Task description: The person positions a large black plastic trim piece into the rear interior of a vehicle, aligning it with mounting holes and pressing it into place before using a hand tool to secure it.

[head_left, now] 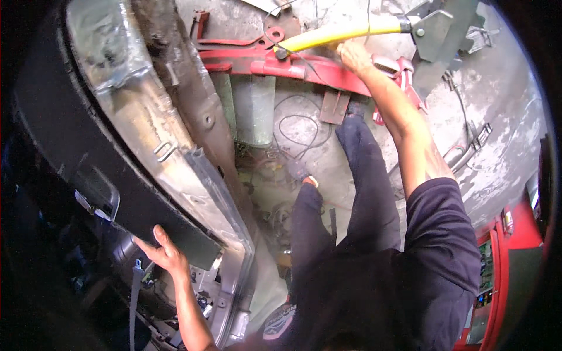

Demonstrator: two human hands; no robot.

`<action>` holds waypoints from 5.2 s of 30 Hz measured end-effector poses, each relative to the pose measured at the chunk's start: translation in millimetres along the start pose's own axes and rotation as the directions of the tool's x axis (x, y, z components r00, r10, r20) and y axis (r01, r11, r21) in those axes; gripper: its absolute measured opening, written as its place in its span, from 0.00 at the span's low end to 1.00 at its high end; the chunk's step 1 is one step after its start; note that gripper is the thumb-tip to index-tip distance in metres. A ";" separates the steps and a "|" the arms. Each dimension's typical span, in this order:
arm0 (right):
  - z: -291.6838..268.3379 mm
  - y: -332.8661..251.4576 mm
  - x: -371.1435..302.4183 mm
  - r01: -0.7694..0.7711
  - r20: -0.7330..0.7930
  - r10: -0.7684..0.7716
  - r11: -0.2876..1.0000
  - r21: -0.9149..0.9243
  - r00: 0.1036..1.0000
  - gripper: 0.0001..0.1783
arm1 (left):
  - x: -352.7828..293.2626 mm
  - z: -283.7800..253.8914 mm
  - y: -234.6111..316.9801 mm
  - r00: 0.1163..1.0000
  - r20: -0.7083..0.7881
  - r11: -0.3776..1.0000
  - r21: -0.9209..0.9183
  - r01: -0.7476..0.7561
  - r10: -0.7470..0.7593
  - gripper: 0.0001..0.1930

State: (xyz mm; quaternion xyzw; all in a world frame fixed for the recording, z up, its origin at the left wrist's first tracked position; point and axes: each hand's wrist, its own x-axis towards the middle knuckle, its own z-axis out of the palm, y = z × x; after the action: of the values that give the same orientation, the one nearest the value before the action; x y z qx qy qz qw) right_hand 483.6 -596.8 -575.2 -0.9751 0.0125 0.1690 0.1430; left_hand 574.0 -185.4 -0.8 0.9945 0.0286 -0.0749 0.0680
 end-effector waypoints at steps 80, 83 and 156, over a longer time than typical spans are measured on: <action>-772.9 -231.9 269.5 -0.191 0.360 -0.356 0.430 0.883 0.862 0.39 | 23.6 -24.8 20.9 0.933 0.272 0.958 -0.094 0.269 -0.235 0.31; -750.3 -242.3 235.2 -0.099 0.340 -0.299 0.603 0.792 0.891 0.45 | 23.5 -26.6 26.3 0.925 0.277 0.948 -0.108 0.299 -0.260 0.32; 535.6 -728.4 -176.2 0.958 0.524 -0.841 -0.247 -0.147 -0.136 0.30 | -473.6 507.3 -141.5 0.231 0.619 -0.653 -0.640 -0.405 -0.751 0.16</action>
State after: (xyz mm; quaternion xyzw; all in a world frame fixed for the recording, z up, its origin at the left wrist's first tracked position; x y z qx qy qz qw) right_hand 195.9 249.0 -799.6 -0.6159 -0.7793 0.1082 -0.0402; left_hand 23.5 -138.4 -443.9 0.1369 0.5767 0.3511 0.7248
